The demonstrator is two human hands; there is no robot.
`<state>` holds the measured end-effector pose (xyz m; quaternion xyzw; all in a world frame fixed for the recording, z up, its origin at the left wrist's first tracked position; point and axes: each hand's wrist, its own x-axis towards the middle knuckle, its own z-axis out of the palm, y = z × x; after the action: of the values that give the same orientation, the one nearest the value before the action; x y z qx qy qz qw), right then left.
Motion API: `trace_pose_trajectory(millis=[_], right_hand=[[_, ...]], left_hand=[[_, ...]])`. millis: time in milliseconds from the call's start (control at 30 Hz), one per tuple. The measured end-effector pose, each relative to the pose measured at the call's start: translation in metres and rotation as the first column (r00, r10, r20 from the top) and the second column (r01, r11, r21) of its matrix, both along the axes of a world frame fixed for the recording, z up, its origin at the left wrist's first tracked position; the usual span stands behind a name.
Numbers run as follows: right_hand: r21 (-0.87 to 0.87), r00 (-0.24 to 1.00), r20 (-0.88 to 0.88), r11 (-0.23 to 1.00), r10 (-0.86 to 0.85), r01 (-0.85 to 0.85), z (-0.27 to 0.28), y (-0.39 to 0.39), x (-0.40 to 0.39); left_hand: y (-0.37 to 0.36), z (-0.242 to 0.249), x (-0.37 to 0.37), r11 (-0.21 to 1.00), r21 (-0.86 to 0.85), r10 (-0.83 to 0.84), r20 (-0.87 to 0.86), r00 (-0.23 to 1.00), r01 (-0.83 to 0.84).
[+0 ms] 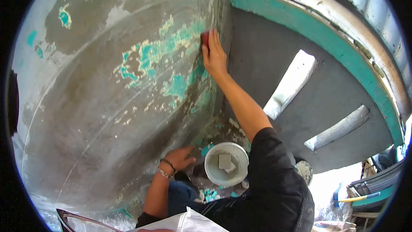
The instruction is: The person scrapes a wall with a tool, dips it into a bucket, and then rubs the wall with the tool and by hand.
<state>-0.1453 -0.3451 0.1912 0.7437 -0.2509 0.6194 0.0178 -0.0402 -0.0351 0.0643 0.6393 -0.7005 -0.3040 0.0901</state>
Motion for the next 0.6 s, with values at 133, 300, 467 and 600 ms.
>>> trace_pose_trajectory(millis=[133,300,467,600], right_hand=[[0.558,0.963,0.253,0.799,0.096,-0.226,-0.107,0.026,-0.031],[0.449,0.469,0.876,0.163,0.113,-0.878,-0.182,0.097,-0.090],[0.724,0.729,0.621,-0.567,0.287,-0.393,-0.252,0.163,-0.169],[0.838,0.757,0.281,-0.535,0.590,0.107,-0.325,0.191,-0.165]], left_hand=[[-0.006,-0.009,-0.004,0.999,0.036,0.001,0.057,0.998,-0.003],[-0.008,-0.010,0.001,0.995,0.030,0.095,0.030,0.995,-0.096],[-0.003,-0.006,0.007,0.989,0.084,0.123,0.038,0.992,-0.126],[0.004,-0.017,0.011,0.994,0.035,0.103,0.104,0.989,-0.108]])
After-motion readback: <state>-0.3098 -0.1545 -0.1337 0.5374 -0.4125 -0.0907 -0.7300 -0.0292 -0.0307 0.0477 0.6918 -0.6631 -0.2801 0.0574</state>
